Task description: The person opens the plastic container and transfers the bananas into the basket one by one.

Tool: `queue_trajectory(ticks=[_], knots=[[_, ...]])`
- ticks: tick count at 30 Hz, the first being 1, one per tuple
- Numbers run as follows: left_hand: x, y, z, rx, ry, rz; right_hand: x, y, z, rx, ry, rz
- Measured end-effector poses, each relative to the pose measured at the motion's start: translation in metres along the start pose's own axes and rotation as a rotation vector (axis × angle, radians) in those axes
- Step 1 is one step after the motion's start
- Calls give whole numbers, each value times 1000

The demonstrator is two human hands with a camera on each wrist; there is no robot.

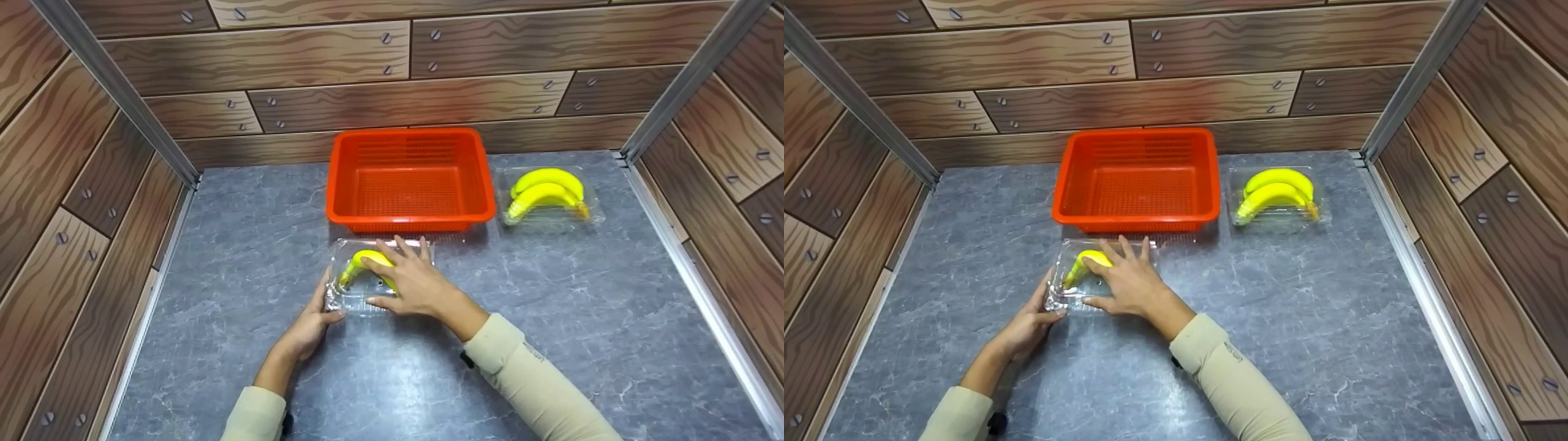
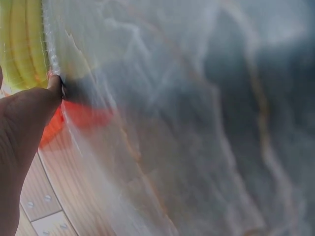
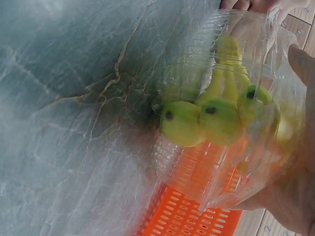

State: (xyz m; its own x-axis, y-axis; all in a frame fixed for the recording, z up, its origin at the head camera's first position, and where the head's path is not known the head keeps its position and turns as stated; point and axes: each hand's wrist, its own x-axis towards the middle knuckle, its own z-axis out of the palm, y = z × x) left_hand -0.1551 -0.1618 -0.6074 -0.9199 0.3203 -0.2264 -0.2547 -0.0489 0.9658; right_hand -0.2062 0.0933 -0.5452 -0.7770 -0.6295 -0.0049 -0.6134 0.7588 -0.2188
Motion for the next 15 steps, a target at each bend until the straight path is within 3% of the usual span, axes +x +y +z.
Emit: queue_trajectory(ticks=[10,15], knots=[[0,0,0,0,14,-17,0,0,3,4,13,2],[0,2,1,1,-11,-1,-1,1,1,43,6,17]])
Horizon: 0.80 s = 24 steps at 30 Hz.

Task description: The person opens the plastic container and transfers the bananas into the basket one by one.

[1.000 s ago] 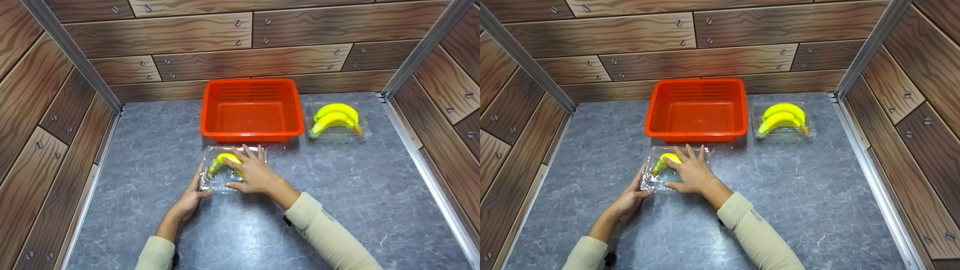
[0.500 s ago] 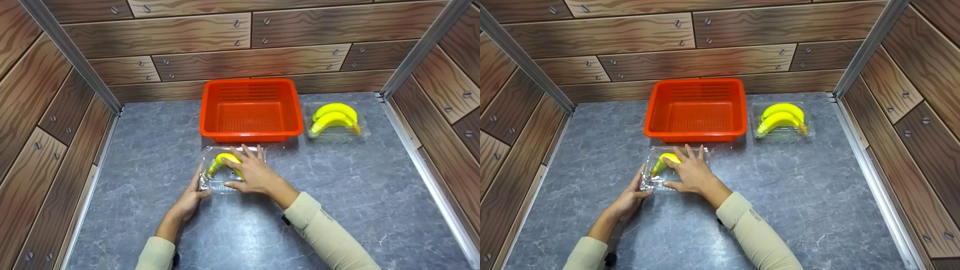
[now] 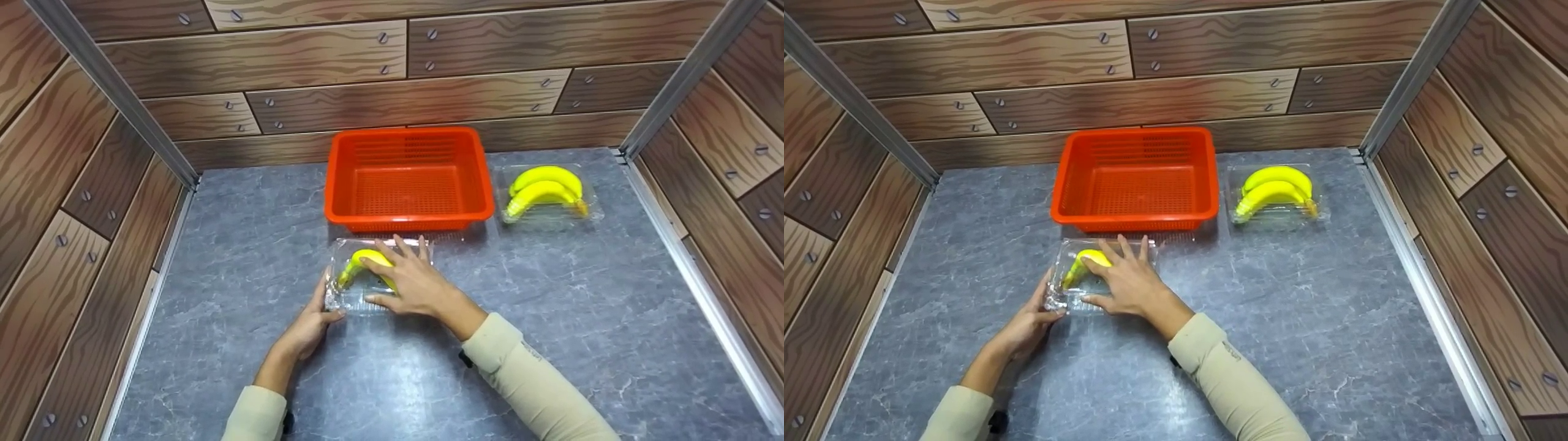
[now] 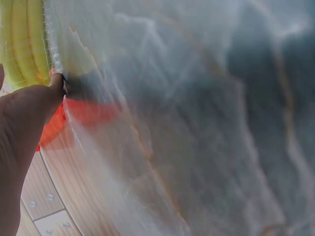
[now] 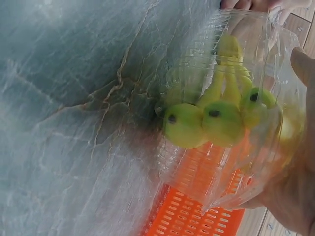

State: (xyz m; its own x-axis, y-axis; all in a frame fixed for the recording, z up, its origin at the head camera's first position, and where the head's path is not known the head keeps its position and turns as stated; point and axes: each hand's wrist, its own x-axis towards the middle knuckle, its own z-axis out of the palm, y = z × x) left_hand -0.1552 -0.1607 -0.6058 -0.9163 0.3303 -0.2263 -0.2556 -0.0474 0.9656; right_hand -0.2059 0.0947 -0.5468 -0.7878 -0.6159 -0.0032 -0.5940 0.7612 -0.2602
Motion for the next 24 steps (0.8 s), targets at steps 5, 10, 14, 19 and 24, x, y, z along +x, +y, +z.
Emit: queue_trajectory(ticks=[5,10,14,19,24], knots=[[0,2,-1,10,-28,23,0,1,-2,59,-2,21],[0,1,-3,27,-36,12,-1,0,-2,72,-8,13],[0,0,-4,35,-17,8,-2,-1,-1,66,-8,10],[2,-1,-2,36,18,0,-3,0,-1,33,-12,13],[2,-2,-1,43,61,-4,-2,0,1,19,1,18]])
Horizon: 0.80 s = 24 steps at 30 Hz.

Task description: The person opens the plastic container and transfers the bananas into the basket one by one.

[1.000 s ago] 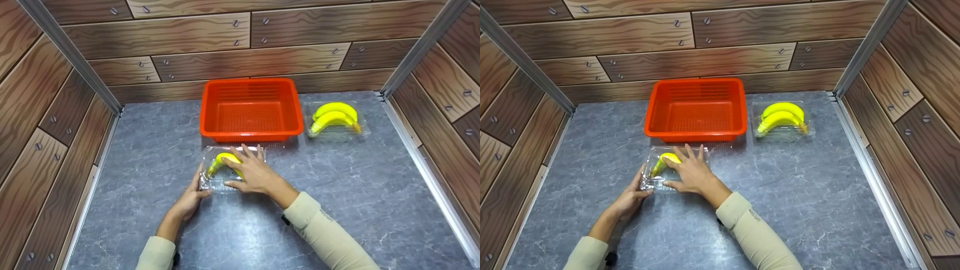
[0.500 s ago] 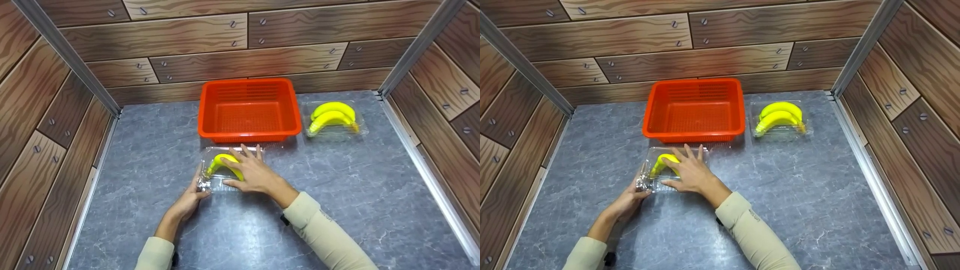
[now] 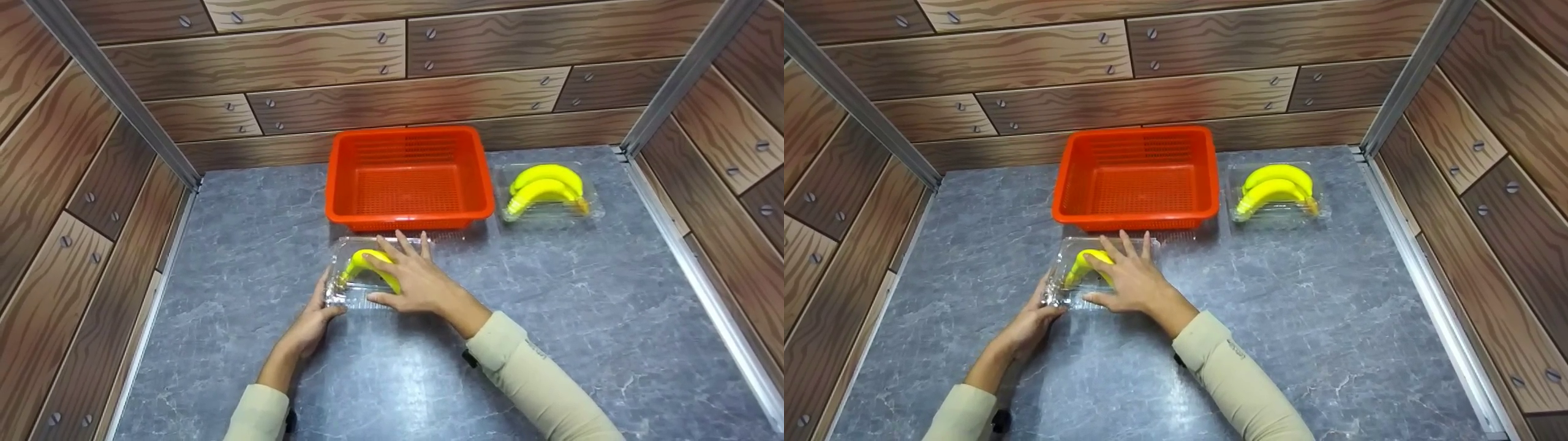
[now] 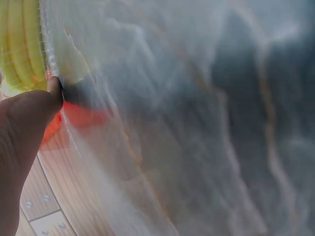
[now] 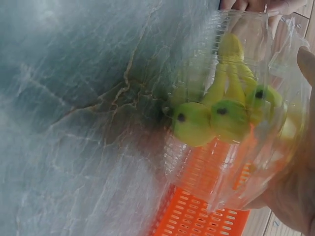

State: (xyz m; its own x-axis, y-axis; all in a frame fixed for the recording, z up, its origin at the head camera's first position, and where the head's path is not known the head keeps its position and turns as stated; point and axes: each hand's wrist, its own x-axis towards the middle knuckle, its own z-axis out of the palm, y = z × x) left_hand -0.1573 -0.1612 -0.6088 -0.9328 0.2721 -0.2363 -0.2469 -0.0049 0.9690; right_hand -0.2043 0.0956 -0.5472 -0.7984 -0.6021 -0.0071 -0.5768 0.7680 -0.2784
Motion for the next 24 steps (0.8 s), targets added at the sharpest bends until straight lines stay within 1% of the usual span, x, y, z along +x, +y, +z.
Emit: queue_trajectory(ticks=[6,12,15,19,22,24], knots=[[1,1,1,-11,27,7,0,2,2,5,11,-8],[3,2,2,12,42,32,-7,9,-1,15,17,-13],[3,3,3,19,39,44,-12,15,-5,56,15,11],[5,4,2,35,33,51,-17,22,-9,117,-8,48],[6,3,2,55,37,55,-20,25,-10,130,-29,48],[6,4,3,76,31,67,-21,28,-11,138,-34,25]])
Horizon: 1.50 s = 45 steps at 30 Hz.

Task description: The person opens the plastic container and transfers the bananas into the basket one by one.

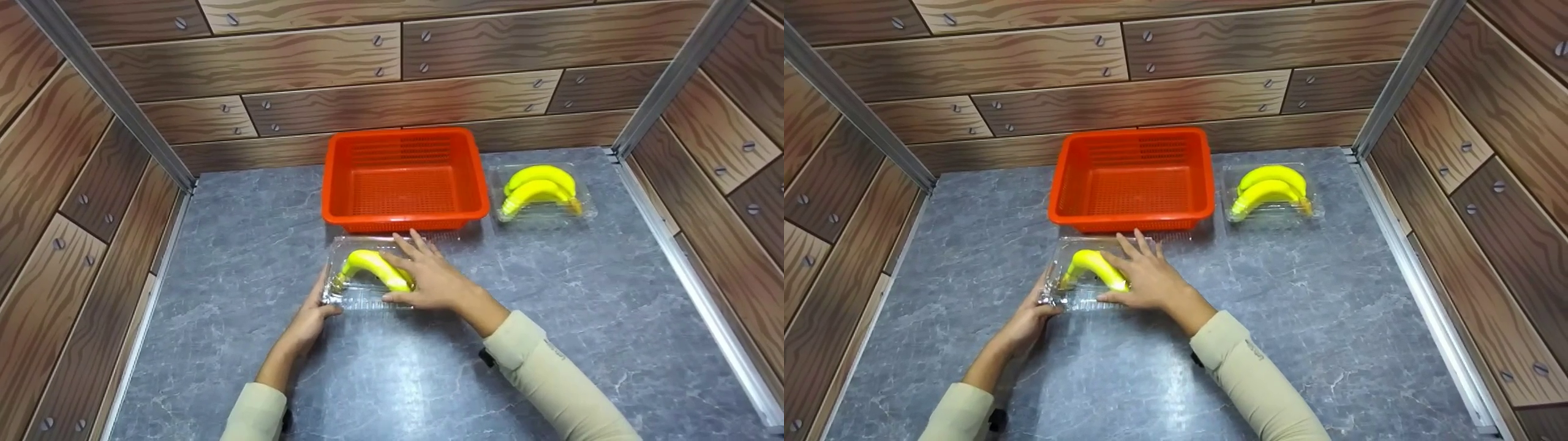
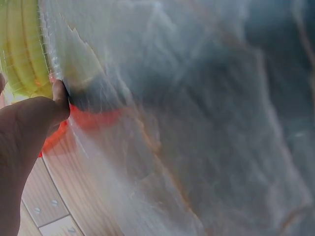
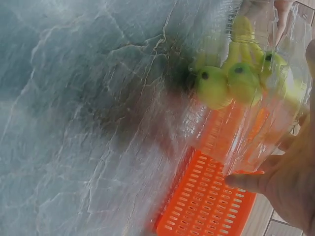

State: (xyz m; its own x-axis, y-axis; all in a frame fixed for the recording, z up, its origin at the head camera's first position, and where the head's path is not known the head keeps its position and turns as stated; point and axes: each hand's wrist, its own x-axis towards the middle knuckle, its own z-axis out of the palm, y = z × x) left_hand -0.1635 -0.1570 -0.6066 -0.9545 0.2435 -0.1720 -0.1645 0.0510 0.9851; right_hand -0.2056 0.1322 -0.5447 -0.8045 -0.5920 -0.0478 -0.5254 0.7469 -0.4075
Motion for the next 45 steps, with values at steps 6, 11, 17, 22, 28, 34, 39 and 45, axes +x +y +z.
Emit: queue_trajectory(ticks=[6,11,17,22,28,34,39,45], knots=[[0,-1,-2,58,-10,17,-3,9,-3,12,-24,-72],[-1,0,-3,87,-10,38,-3,15,-4,25,-27,-108],[1,0,-2,103,-4,36,1,16,-7,3,-5,-128],[1,0,-4,48,-19,-6,4,18,-7,15,1,-108],[-2,-2,-9,-8,3,-63,4,17,-6,29,-22,-85],[-2,-4,-10,-10,-10,-49,3,15,-6,41,-23,-70],[-2,-3,-10,-18,-16,-44,4,15,-7,47,-24,-76],[-4,-3,-11,-35,-23,-39,6,15,-9,44,-18,-80]])
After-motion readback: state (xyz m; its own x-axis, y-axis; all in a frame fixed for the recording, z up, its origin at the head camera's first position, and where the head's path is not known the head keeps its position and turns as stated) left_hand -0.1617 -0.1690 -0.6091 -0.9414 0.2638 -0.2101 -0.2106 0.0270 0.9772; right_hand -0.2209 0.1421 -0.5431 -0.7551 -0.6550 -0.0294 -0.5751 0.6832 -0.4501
